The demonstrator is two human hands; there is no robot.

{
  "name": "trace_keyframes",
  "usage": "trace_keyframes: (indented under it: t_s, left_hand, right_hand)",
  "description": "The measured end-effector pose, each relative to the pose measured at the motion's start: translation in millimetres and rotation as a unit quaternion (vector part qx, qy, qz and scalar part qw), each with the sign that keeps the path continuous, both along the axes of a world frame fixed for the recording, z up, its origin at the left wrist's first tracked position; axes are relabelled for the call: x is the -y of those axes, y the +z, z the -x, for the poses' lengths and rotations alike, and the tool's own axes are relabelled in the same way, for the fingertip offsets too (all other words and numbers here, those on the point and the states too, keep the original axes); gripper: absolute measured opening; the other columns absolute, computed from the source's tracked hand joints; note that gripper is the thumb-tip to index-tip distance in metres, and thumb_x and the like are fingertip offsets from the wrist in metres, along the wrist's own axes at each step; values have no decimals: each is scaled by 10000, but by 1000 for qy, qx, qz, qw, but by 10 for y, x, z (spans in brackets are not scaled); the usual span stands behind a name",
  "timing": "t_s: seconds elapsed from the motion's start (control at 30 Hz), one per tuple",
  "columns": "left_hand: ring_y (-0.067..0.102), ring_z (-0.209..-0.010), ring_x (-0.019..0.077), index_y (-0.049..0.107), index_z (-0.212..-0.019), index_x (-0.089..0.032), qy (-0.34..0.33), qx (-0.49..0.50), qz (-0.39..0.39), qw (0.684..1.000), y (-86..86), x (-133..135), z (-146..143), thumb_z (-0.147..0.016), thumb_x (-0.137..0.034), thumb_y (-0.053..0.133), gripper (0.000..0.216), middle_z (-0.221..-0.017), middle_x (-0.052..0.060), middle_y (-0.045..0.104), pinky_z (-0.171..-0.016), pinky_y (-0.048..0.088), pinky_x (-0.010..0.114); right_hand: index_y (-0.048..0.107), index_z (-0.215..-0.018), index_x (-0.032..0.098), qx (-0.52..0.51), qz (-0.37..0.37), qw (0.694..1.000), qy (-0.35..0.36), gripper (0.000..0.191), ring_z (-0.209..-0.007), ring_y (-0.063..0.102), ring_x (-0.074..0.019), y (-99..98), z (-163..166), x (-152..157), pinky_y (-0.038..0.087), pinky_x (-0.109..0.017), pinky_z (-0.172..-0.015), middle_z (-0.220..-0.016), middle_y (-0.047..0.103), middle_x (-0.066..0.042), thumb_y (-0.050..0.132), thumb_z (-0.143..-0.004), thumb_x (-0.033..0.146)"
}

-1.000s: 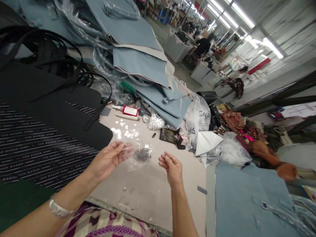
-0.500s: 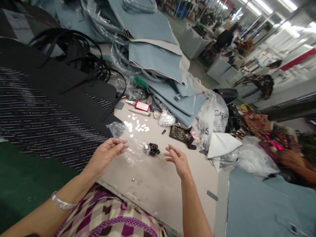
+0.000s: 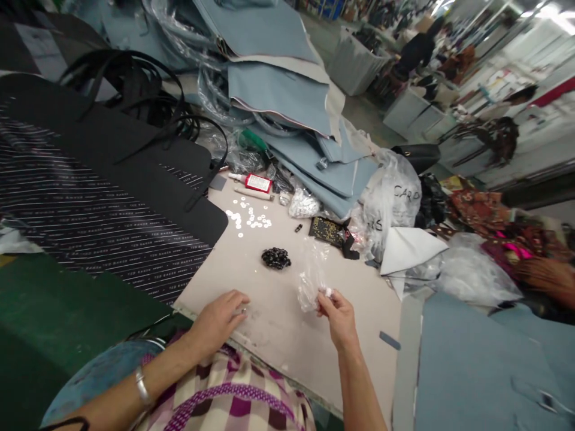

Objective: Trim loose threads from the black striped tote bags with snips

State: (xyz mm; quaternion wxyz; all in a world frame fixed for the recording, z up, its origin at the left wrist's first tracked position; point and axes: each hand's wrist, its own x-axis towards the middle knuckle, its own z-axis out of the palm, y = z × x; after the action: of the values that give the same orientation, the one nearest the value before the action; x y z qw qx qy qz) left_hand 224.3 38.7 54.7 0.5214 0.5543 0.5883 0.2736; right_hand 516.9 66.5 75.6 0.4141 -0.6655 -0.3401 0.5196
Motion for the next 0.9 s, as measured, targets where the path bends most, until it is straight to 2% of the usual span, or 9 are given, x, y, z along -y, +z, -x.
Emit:
trace_keyframes:
  t_s: [0.1,0.2,0.27,0.43,0.53,0.63,0.7,0.8,0.9]
  left_hand:
    - [594,-1012,260,670,-1039,-228,-92,-127,-96,983,-232,136,-16,-847,-201,554,226,-1050,72,665,-918,450,375]
    - [602,-973,243,660,-1040,-234,-126,-180,-182,959,-417,146,-29,-887,-207,497,225,-1023,62,663,-890,472,360]
    - [609,-934,227,665,-1000,-243,-142,-196,-221,945,-476,129,-31,-896,-203,483,213,-985,50,664,-857,484,337]
    - [621,-901,217,679,-958,-247,-145,-214,-263,930,-452,118,-40,-900,-231,484,203,-940,50,672,-833,505,322]
    - [621,-893,214,683,-952,-248,-153,-229,-272,922,-410,125,-45,-900,-207,468,224,-937,48,683,-820,509,323]
    - [618,-870,213,683,-956,-242,-164,-245,-281,913,-395,136,-45,-891,-175,474,229,-925,46,692,-812,504,328]
    - [619,-864,218,684,-962,-240,-170,-251,-292,907,-405,149,-46,-880,-163,479,234,-922,48,699,-824,498,335]
    - [628,-879,219,678,-983,-243,-169,-254,-306,902,-437,176,-50,-877,-154,459,259,-928,45,706,-847,494,337]
    - [633,-906,213,631,-1036,-241,-144,-252,-335,896,-456,153,-36,-903,-202,463,218,-953,51,694,-876,491,326]
  right_hand:
    - [684,-720,137,18,-3,999,-38,369,-466,531,-120,-34,-169,115,438,-235,-438,-524,605,10,806,-619,470]
    - [659,-698,147,23,-19,997,-69,358,-461,535,-115,-73,-231,192,443,-230,-444,-522,602,20,798,-627,470]
    - [651,-683,151,20,-31,996,-83,331,-479,545,-111,-89,-257,231,440,-218,-449,-538,602,29,812,-618,433]
    - [690,-776,144,-34,-43,993,-106,345,-522,580,-127,-109,-344,321,462,-228,-459,-607,644,12,852,-569,367]
    - [673,-819,155,-67,-50,984,-157,380,-496,573,-119,-131,-487,345,463,-231,-444,-620,640,14,835,-595,415]
    - [650,-856,176,-68,-61,972,-216,447,-520,598,-124,-162,-758,333,482,-232,-449,-670,651,12,848,-562,449]
    - [642,-892,188,-57,-67,968,-235,503,-627,663,-163,-194,-976,324,543,-269,-529,-756,680,-13,851,-539,479]
    - [627,-969,195,-13,-66,967,-247,543,-778,709,-213,-278,-1225,341,585,-329,-642,-852,699,-43,806,-582,530]
    - [641,-1003,174,76,-50,967,-239,502,-640,669,-181,-396,-1264,367,546,-298,-547,-754,685,-18,768,-636,493]
